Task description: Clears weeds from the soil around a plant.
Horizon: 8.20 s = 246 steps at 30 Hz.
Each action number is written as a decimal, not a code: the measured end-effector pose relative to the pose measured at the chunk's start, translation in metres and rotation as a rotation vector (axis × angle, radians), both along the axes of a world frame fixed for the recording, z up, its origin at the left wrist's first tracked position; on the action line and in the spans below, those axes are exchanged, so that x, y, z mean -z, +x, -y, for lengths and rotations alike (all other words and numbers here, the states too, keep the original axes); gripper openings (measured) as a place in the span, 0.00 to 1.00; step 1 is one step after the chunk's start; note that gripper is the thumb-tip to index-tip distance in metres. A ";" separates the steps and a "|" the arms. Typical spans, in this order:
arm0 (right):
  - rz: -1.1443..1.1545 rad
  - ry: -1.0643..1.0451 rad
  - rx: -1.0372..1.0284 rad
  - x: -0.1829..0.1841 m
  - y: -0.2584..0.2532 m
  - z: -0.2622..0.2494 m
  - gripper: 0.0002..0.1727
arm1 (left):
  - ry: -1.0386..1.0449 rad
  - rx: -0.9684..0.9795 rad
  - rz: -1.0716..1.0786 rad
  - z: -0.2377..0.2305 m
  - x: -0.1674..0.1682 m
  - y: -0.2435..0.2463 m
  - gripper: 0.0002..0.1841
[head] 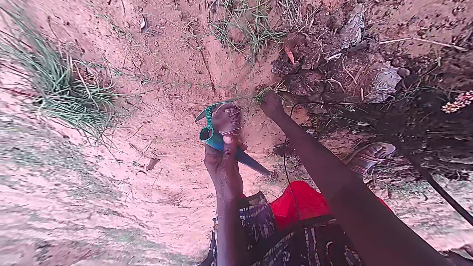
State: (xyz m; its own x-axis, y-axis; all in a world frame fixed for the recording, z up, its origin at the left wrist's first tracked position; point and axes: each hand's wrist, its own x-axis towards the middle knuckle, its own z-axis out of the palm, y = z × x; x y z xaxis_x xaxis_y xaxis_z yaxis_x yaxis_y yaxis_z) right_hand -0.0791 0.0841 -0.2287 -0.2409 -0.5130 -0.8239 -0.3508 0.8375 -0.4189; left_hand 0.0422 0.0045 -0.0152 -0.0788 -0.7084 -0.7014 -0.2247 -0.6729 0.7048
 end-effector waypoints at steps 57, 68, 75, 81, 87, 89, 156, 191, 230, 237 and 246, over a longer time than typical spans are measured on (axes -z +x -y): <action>0.442 0.311 1.690 -0.110 -0.026 -0.085 0.24 | -0.061 -0.093 -0.026 0.014 -0.008 -0.003 0.14; 0.129 0.530 0.495 -0.075 -0.007 -0.100 0.27 | -0.036 -0.038 -0.041 0.014 -0.006 -0.008 0.12; -0.174 0.347 0.407 -0.112 0.011 -0.100 0.22 | -0.039 -0.025 -0.002 0.013 -0.007 -0.007 0.13; -0.062 0.334 0.497 -0.151 0.069 -0.131 0.22 | -0.075 -0.057 0.002 0.016 -0.007 -0.003 0.12; -0.109 -0.082 0.741 -0.128 0.022 0.003 0.17 | -0.055 -0.129 0.081 0.015 -0.012 0.000 0.14; -0.158 -0.363 0.801 -0.140 0.009 0.073 0.18 | -0.030 -0.170 0.105 0.014 -0.013 0.002 0.13; -0.140 -0.237 1.508 0.000 -0.297 0.134 0.15 | -0.035 0.048 0.037 0.073 -0.017 -0.066 0.15; -0.385 -0.155 0.953 -0.008 -0.307 0.111 0.30 | -0.098 0.084 -0.029 0.071 -0.016 -0.070 0.15; -0.301 -0.191 1.077 -0.022 -0.342 0.060 0.20 | -0.080 0.069 -0.025 0.064 -0.011 -0.074 0.16; -0.683 0.064 0.792 -0.024 -0.396 0.114 0.34 | -0.095 0.084 -0.026 0.066 -0.013 -0.070 0.16; -0.440 -0.211 1.017 0.007 -0.414 0.100 0.16 | -0.106 0.081 -0.035 0.065 -0.014 -0.073 0.15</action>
State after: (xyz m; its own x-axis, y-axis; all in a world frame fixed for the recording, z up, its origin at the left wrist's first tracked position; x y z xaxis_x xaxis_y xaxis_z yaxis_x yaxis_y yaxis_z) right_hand -0.4927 -0.0155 -0.2359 -0.8745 -0.0312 -0.4841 0.3022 0.7457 -0.5939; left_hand -0.0306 -0.0607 -0.0008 -0.1622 -0.7688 -0.6185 -0.2491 -0.5746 0.7796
